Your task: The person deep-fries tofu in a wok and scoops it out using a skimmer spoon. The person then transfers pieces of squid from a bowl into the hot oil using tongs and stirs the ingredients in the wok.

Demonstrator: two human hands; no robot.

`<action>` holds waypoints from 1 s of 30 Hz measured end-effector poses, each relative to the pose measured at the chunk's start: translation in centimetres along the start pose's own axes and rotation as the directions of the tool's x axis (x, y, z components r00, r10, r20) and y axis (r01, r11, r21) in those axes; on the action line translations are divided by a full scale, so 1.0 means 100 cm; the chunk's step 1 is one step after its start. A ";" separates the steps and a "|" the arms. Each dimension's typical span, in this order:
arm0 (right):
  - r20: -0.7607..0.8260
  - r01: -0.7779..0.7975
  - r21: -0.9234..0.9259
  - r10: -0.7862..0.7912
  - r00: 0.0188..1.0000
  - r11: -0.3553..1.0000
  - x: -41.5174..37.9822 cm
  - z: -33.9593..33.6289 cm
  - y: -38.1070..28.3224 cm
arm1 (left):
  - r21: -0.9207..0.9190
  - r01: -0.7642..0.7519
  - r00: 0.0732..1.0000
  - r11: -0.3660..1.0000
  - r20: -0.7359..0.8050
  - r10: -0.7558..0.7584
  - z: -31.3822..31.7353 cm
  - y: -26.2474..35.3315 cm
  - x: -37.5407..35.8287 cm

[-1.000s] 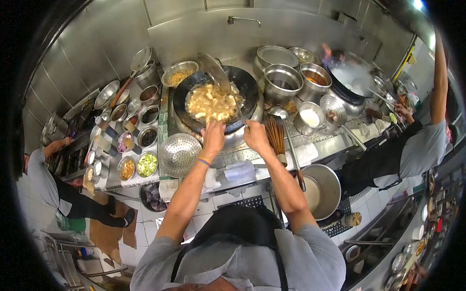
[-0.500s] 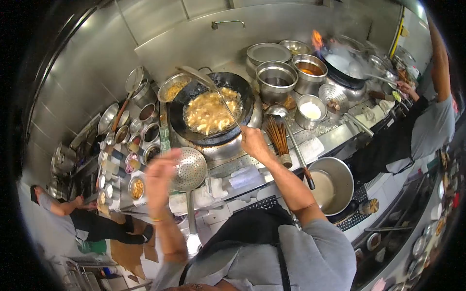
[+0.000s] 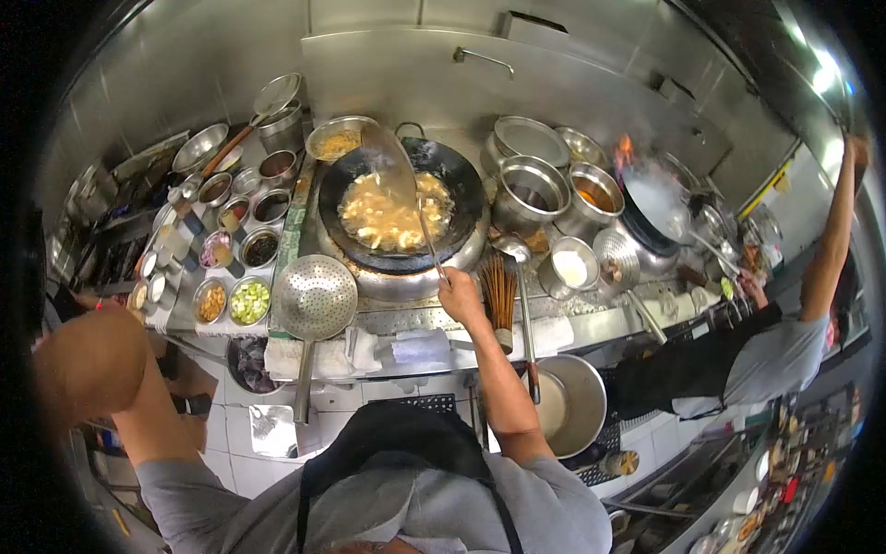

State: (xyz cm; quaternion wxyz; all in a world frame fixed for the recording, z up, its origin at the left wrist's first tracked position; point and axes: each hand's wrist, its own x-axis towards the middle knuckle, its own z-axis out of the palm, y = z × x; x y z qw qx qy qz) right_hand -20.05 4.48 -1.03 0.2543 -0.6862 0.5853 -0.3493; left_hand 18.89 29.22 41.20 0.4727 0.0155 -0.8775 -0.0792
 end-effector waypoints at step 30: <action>-0.220 -0.050 0.175 0.089 0.972 0.983 -0.050 -0.041 -0.036 | 0.091 -0.011 0.996 0.996 -0.082 0.019 0.004 -0.011 -0.054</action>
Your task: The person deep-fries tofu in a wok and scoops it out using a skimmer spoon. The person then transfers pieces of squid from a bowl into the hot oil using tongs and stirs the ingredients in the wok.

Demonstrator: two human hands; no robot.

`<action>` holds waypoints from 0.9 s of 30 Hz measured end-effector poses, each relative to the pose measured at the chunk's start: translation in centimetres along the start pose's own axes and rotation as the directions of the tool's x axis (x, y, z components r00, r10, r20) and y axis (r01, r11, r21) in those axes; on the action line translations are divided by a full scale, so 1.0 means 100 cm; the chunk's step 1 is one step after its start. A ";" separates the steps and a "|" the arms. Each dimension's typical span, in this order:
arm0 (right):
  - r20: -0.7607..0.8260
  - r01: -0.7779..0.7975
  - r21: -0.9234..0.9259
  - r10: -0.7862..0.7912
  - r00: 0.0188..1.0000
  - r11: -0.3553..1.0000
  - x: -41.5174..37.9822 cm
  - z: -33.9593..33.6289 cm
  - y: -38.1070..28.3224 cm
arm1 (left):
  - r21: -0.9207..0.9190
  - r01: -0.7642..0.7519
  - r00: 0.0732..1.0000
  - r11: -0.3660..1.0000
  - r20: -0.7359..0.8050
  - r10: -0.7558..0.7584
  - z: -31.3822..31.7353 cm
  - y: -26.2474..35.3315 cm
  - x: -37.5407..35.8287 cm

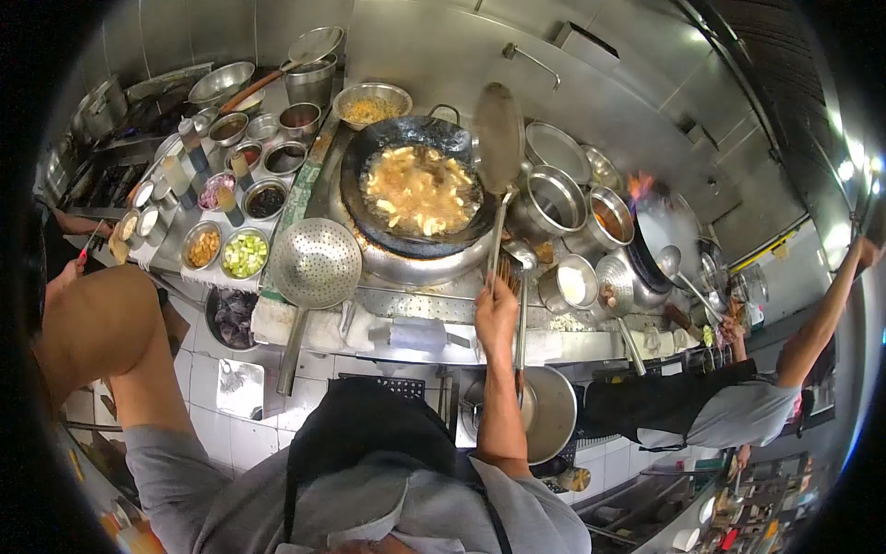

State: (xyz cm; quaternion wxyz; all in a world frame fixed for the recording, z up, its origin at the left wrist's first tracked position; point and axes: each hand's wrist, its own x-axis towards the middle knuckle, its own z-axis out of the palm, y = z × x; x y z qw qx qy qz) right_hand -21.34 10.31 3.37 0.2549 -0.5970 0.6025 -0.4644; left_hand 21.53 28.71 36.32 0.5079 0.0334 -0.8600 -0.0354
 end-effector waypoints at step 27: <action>0.750 -0.789 0.614 0.310 0.584 0.001 0.036 0.021 -0.026 | -0.688 0.261 0.539 0.677 -0.477 -0.694 0.154 -0.037 -0.100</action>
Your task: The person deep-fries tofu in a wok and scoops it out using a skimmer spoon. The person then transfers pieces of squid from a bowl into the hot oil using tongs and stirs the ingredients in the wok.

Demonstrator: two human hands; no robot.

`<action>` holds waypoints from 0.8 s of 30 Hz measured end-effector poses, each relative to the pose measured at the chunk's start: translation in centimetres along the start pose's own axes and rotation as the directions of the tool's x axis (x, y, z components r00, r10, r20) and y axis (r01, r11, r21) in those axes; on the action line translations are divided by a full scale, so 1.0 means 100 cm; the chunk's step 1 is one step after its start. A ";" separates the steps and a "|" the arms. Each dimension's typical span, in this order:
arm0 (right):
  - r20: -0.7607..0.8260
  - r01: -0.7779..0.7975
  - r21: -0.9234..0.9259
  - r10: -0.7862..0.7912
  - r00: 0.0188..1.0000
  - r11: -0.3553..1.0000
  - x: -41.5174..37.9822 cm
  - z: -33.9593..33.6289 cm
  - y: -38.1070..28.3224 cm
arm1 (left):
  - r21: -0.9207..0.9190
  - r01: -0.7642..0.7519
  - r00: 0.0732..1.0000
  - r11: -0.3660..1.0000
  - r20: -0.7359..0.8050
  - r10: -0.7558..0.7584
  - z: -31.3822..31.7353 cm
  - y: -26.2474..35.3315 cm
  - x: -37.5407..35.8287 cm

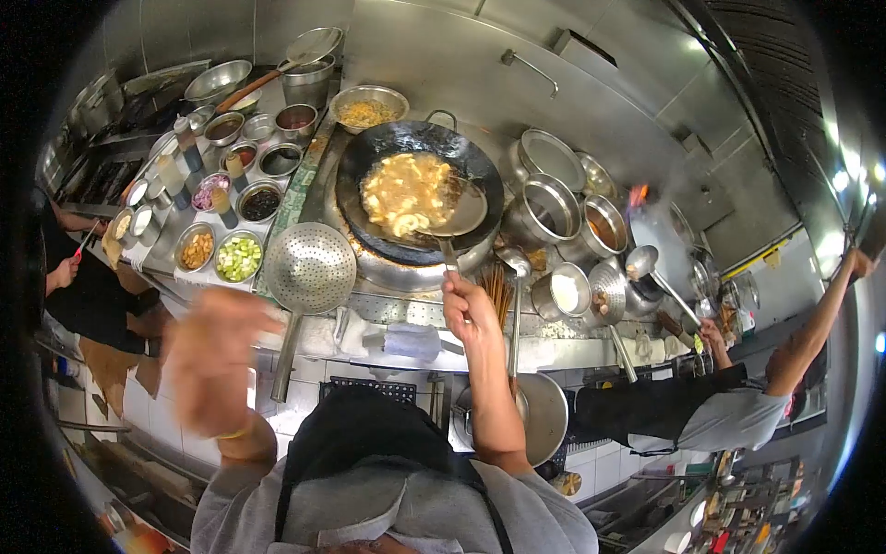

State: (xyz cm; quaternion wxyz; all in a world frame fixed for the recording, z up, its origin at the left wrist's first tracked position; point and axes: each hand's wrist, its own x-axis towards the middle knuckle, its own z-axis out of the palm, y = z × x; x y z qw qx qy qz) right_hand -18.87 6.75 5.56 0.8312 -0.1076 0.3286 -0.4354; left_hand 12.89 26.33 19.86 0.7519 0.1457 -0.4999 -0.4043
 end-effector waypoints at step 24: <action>0.211 0.371 -0.916 -0.604 0.768 0.152 -0.041 -0.007 0.041 | -0.430 0.585 0.593 0.688 0.805 -0.002 0.052 -0.016 0.011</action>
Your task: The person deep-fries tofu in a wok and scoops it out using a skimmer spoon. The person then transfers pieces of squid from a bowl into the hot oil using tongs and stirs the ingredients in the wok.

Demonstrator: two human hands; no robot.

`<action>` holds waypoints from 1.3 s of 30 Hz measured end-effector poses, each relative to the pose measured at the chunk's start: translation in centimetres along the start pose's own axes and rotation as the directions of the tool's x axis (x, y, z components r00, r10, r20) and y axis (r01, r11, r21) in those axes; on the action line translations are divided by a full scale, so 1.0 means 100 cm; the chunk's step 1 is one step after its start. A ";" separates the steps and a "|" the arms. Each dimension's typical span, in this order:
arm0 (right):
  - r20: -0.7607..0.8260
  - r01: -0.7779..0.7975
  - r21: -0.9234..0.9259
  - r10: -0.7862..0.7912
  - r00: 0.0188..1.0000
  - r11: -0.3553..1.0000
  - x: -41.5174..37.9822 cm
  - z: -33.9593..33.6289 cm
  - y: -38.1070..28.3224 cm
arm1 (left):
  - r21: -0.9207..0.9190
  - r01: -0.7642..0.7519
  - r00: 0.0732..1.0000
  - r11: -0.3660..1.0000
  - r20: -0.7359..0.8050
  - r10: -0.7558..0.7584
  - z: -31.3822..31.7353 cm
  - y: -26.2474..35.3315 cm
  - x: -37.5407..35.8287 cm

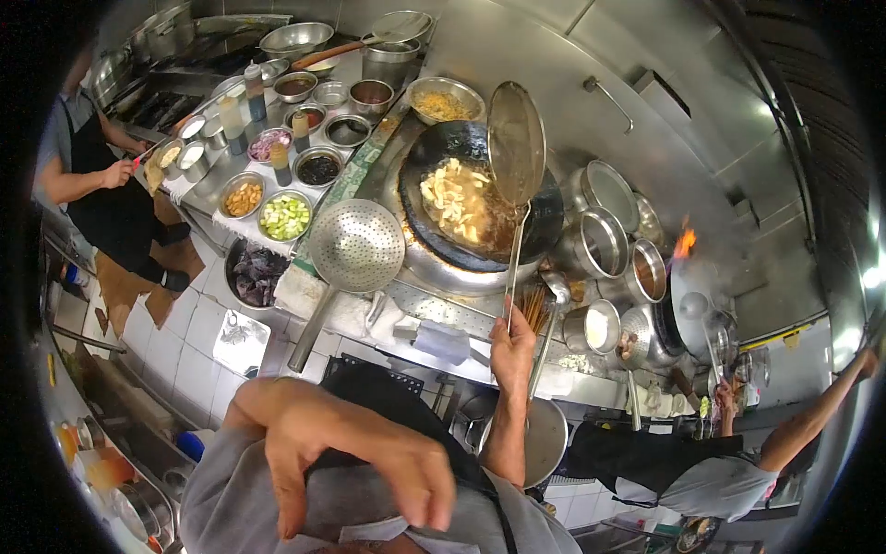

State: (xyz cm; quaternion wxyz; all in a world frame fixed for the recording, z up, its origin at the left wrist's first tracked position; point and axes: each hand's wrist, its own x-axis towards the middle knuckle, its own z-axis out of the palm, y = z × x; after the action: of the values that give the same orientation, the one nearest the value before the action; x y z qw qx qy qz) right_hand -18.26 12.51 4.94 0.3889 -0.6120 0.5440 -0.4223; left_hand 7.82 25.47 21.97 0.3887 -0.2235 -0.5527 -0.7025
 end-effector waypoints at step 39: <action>0.567 -0.667 0.739 0.443 0.694 0.099 0.075 -0.010 0.019 | -0.337 -0.486 0.808 0.806 0.178 0.561 0.015 -0.048 0.048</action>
State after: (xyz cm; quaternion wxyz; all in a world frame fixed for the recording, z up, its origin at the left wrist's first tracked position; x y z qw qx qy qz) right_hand -19.44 4.80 4.21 0.8395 -0.0709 0.3572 -0.4032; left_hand 1.02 25.85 23.09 0.4549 -0.5135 -0.4127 -0.5992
